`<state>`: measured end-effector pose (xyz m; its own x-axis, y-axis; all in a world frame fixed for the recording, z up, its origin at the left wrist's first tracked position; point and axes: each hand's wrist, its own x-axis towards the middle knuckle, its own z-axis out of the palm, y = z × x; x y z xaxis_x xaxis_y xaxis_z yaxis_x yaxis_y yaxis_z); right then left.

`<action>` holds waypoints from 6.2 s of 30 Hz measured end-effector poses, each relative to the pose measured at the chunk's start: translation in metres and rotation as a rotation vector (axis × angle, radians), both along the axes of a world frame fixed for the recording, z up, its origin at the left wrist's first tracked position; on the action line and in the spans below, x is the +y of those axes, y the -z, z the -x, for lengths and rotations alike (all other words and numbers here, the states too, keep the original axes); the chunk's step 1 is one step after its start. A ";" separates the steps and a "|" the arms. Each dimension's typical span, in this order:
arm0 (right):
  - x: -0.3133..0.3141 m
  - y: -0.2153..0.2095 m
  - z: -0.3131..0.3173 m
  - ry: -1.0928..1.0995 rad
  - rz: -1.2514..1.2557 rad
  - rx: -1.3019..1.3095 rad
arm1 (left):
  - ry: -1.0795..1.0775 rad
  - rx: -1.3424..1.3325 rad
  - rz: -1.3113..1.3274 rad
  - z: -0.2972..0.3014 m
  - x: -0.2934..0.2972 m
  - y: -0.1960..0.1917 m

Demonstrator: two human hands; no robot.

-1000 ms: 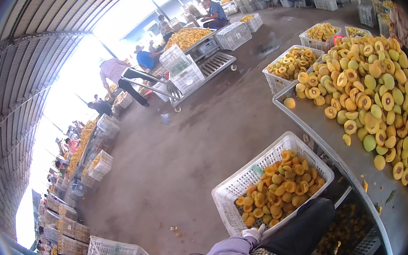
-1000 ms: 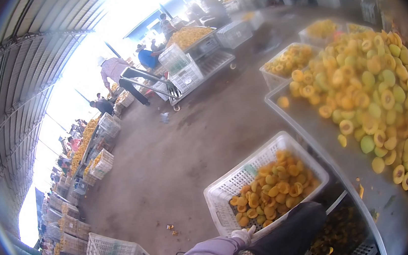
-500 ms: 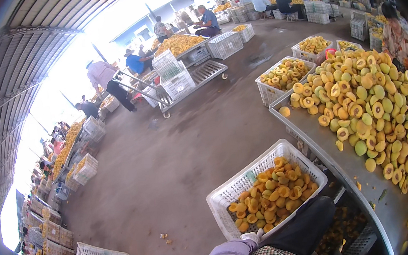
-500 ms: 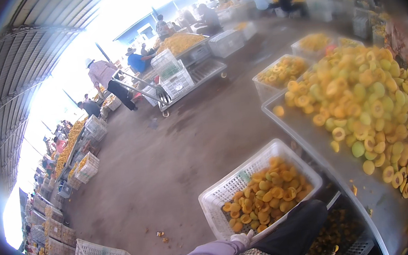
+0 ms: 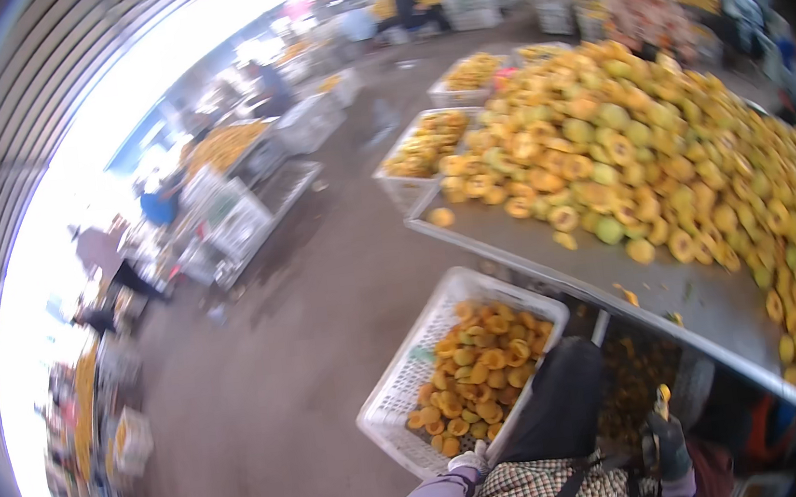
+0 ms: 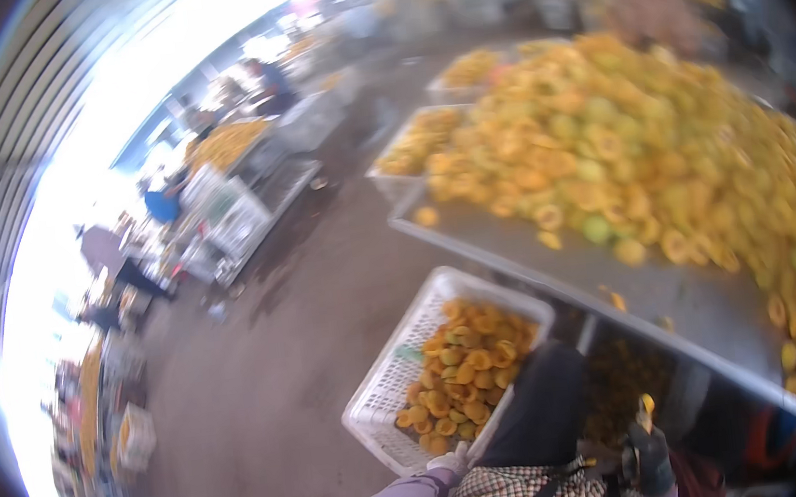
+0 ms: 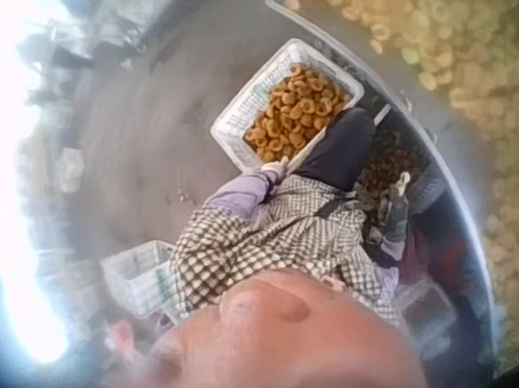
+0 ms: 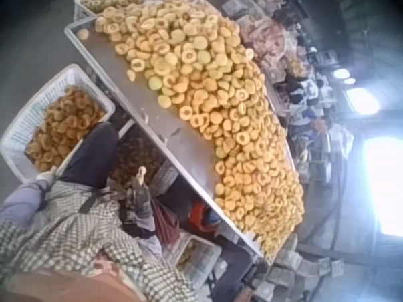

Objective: The person sits at a metal table and uses a small tool to remove pits from apricots, placing the pitted fruit halves into a white plastic crate.

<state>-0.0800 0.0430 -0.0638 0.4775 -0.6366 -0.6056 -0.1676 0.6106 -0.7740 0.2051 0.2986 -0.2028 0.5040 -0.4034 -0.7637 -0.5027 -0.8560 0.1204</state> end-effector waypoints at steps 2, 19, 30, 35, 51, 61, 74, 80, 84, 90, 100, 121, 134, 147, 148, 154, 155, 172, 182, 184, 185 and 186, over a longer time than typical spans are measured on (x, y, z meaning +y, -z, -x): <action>0.001 -0.022 -0.001 -0.023 0.011 -0.039 | 0.020 0.053 -0.139 -0.006 -0.013 -0.001; 0.004 -0.090 -0.002 -0.126 0.131 -0.212 | 0.079 0.377 1.376 0.028 -0.211 -0.230; 0.000 -0.080 0.009 -0.067 0.279 -0.165 | 0.840 0.245 1.240 0.115 -0.265 -0.256; -0.034 -0.083 0.024 0.066 0.244 0.024 | 0.586 0.560 1.221 0.098 -0.301 -0.238; -0.182 0.037 0.036 0.606 0.850 0.458 | 1.144 -0.400 1.048 0.037 -0.595 -0.210; -0.182 0.018 0.042 0.655 0.732 0.218 | 1.210 -0.678 1.126 0.108 -0.587 -0.155; -0.175 0.027 0.045 0.600 0.849 0.245 | 0.981 -0.562 1.081 -0.006 -0.587 -0.199; -0.173 0.020 0.041 0.603 0.790 0.201 | 0.910 -0.847 0.799 0.011 -0.598 -0.184; -0.174 0.033 0.044 0.659 0.824 0.166 | 0.969 -0.612 0.791 0.006 -0.561 -0.155; -0.177 0.024 0.034 0.704 0.929 0.202 | 1.031 0.007 0.652 -0.006 -0.471 -0.148; -0.175 0.041 0.039 0.637 0.890 0.227 | 0.818 -0.464 1.012 0.015 -0.589 -0.185; -0.174 0.003 0.039 0.577 0.967 0.292 | 1.278 -0.221 1.109 0.130 -0.626 -0.198; -0.174 0.011 0.043 0.588 1.007 0.308 | 1.473 -0.006 0.624 0.156 -0.567 -0.176; -0.177 0.025 0.038 0.606 0.917 0.327 | 0.602 0.076 1.086 0.052 -0.498 -0.190; -0.177 0.027 0.038 0.600 0.948 0.324 | 0.659 0.007 1.095 0.053 -0.504 -0.189; -0.177 0.020 0.038 0.605 0.976 0.318 | 0.785 -0.129 1.252 0.074 -0.520 -0.191; -0.174 0.021 0.040 0.603 0.968 0.333 | 0.640 0.090 1.251 0.088 -0.513 -0.197; -0.188 0.066 0.043 0.663 0.628 0.066 | 0.371 0.892 1.197 0.116 -0.399 -0.174; -0.257 0.180 0.123 0.524 0.632 -0.569 | 0.448 0.644 1.276 0.076 -0.274 -0.227; -0.241 0.160 0.115 0.576 0.701 -0.376 | 0.328 0.663 1.339 0.072 -0.250 -0.204; -0.233 0.139 0.111 0.603 0.744 -0.285 | 0.350 0.665 1.334 0.069 -0.243 -0.203; -0.221 0.119 0.101 0.593 0.764 -0.248 | 0.242 0.801 1.313 0.070 -0.236 -0.195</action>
